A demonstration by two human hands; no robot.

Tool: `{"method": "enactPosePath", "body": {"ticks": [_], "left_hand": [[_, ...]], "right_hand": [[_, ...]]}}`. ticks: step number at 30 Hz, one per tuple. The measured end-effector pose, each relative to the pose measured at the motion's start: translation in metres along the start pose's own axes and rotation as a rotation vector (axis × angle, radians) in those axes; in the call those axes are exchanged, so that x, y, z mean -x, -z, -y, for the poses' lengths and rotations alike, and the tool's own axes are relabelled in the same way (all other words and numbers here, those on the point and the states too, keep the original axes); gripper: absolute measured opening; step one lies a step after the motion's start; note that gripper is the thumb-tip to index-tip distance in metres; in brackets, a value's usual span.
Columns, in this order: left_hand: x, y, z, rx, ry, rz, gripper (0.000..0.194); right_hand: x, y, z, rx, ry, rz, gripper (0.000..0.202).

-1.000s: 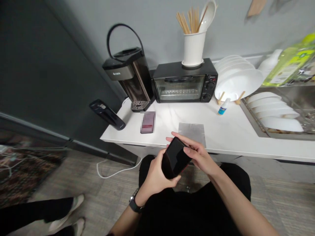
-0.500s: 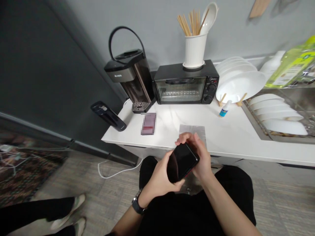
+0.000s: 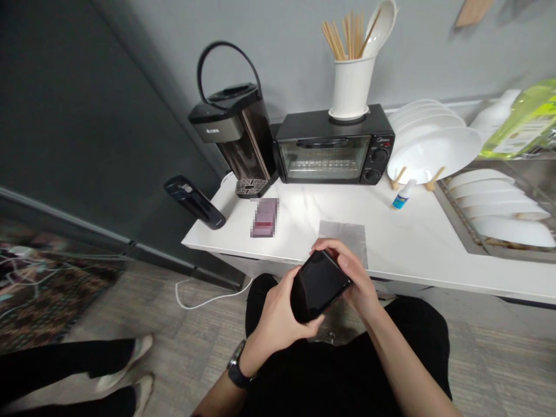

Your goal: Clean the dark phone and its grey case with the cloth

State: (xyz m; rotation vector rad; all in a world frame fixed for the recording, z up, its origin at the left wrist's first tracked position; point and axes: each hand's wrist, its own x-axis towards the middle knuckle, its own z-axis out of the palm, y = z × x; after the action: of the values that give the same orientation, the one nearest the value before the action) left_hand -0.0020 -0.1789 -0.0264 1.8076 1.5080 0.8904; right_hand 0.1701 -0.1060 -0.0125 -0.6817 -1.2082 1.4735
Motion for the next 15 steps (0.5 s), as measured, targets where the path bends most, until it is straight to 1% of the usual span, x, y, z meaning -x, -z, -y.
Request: {"method": "enactPosePath", "body": {"ticks": [2, 4, 6, 8, 11, 13, 15], "left_hand": [[0.001, 0.004, -0.004, 0.044, 0.008, 0.034, 0.087], [0.001, 0.001, -0.009, 0.095, 0.027, 0.033, 0.087], [-0.001, -0.007, -0.014, 0.115, 0.059, -0.005, 0.086], [-0.002, -0.017, -0.018, 0.115, 0.078, -0.032, 0.087], [-0.003, -0.03, -0.019, 0.108, 0.054, -0.073, 0.091], [-0.002, -0.032, -0.018, 0.118, 0.022, -0.094, 0.092], [-0.001, -0.03, -0.016, 0.127, 0.008, -0.092, 0.093]], "right_hand": [[0.003, 0.003, -0.001, 0.026, -0.02, 0.075, 0.048], [0.007, 0.0, -0.002, -0.038, -0.035, 0.082, 0.05], [0.009, -0.008, -0.002, -0.153, -0.032, 0.03, 0.042], [0.01, -0.018, -0.001, -0.268, -0.017, -0.048, 0.032], [0.01, -0.031, 0.003, -0.381, 0.009, -0.133, 0.026], [0.011, -0.035, 0.004, -0.427, 0.027, -0.154, 0.026], [0.012, -0.036, 0.003, -0.441, 0.032, -0.162, 0.028]]}}
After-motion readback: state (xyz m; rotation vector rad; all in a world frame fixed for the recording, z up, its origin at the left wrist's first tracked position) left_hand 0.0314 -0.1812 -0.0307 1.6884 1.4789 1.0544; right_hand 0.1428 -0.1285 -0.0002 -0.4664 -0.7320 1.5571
